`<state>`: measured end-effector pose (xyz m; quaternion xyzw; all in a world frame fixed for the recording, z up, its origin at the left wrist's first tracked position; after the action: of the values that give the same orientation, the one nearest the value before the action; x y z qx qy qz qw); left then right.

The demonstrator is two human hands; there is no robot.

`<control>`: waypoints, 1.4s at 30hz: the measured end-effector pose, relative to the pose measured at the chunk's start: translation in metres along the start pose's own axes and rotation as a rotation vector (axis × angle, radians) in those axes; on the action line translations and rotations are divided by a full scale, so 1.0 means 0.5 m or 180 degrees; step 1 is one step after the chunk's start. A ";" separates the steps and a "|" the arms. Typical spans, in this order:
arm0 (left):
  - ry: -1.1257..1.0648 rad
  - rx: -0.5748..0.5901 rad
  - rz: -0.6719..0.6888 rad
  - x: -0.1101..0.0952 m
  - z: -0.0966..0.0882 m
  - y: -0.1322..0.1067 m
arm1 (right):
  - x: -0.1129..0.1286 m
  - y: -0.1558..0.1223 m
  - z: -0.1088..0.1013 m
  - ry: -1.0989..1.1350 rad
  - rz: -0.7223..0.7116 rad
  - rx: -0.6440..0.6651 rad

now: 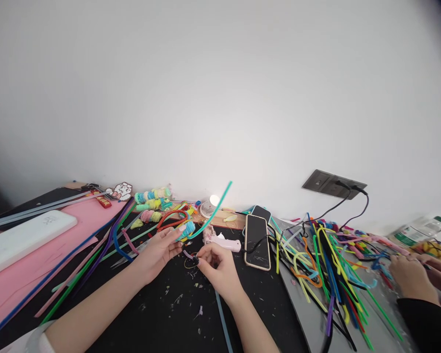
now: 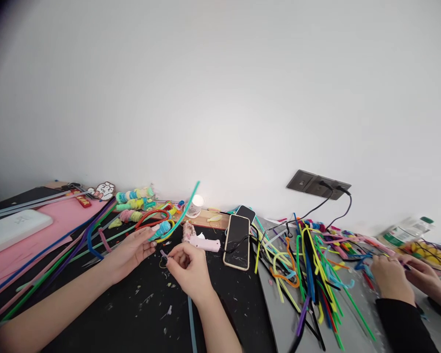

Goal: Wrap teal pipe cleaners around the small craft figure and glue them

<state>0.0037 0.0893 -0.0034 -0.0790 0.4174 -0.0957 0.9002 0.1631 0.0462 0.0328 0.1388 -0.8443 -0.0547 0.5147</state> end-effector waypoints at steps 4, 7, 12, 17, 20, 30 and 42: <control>0.0024 -0.0121 0.0112 -0.012 -0.001 -0.006 | -0.007 0.006 -0.030 -0.0888 -0.0174 -0.0521; 0.0137 -0.0086 0.0341 -0.029 0.004 -0.009 | -0.010 0.005 -0.071 -0.1827 -0.0237 -0.1127; -0.0149 0.0229 0.0088 -0.020 0.018 -0.007 | -0.040 0.009 -0.086 -0.2782 -0.0090 -0.0925; -0.0326 0.0530 -0.0241 -0.002 0.034 -0.013 | -0.062 0.011 -0.073 -0.3309 -0.0053 -0.0444; -0.0303 0.0741 -0.0286 0.001 0.042 -0.015 | -0.063 0.013 -0.079 -0.3490 0.0032 -0.0470; -0.0337 0.0726 -0.0291 0.003 0.030 -0.004 | -0.051 0.022 -0.101 -0.3481 0.0041 -0.0630; -0.0620 0.0475 -0.0451 0.010 0.011 0.003 | -0.031 0.015 -0.131 -0.3104 0.0037 -0.1224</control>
<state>0.0113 0.0897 -0.0038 -0.0500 0.3132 -0.1816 0.9308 0.2262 0.0610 0.0517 -0.0044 -0.9613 -0.2642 0.0782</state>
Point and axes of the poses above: each hand's wrist, its own y-axis towards the middle knuckle, its own z-axis out of the palm, x = y × z, the point moved 8 cm from there along y, towards the middle knuckle, and after that the axes turned 14 degrees about -y, right-handed, at the moved point
